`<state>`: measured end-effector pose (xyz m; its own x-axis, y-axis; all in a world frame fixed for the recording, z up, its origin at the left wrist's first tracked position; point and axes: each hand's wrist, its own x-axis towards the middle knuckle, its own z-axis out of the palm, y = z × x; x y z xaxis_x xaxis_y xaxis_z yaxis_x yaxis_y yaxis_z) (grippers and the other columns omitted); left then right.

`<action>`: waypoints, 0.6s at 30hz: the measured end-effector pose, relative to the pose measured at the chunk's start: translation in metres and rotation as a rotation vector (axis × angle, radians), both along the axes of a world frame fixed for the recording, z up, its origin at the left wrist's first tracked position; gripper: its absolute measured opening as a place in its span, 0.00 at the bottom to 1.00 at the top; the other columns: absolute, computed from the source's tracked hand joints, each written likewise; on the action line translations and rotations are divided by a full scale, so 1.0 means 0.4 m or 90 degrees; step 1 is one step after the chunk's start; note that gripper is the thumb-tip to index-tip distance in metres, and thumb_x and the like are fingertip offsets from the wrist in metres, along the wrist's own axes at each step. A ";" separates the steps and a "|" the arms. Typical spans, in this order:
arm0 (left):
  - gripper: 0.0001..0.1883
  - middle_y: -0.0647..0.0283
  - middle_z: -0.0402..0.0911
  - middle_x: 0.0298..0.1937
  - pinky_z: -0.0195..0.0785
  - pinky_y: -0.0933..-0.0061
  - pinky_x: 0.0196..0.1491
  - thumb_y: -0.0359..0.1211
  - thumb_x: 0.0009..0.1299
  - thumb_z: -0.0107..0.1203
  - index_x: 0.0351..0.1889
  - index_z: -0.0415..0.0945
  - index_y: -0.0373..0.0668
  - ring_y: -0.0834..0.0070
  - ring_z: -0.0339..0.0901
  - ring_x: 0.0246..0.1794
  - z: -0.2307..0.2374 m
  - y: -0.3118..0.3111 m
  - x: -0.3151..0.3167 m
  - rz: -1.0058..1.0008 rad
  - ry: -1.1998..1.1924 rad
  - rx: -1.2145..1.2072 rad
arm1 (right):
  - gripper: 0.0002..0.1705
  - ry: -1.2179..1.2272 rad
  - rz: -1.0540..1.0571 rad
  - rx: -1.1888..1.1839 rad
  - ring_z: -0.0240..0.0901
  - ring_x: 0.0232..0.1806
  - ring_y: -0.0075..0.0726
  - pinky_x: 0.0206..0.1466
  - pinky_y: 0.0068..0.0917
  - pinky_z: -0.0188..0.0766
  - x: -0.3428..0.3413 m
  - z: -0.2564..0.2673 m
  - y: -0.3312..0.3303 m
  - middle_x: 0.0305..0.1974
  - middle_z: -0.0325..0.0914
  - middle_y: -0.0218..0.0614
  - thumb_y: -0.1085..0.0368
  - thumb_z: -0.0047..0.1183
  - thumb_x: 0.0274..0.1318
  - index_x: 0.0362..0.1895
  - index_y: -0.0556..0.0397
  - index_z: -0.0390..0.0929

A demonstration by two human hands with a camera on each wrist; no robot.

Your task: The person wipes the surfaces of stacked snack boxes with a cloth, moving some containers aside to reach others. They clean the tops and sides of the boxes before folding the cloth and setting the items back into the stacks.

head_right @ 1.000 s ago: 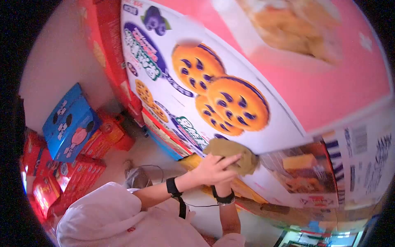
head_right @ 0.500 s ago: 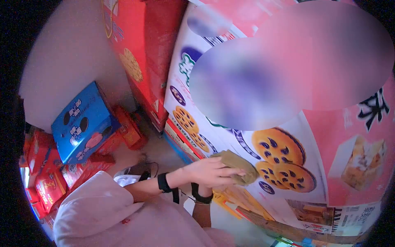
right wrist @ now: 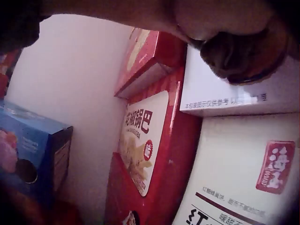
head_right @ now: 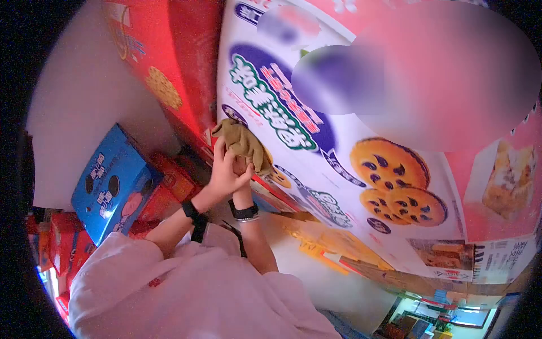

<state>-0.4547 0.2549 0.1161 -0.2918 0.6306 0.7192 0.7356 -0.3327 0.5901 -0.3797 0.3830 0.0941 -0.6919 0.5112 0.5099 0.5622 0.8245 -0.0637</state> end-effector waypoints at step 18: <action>0.18 0.39 0.54 0.58 0.53 0.48 0.57 0.33 0.52 0.57 0.40 0.68 0.41 0.38 0.52 0.58 -0.067 -0.130 0.698 -0.179 -0.188 -0.131 | 0.27 -0.007 0.042 -0.186 0.63 0.54 0.45 0.56 0.40 0.59 0.350 -0.186 -0.180 0.49 0.69 0.44 0.59 0.45 0.49 0.53 0.57 0.65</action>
<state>-0.1755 0.2027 0.0892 -0.2627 0.8356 0.4825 0.4246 -0.3489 0.8354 -0.2398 0.3109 0.0199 -0.7331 0.5893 0.3394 0.5102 0.8066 -0.2984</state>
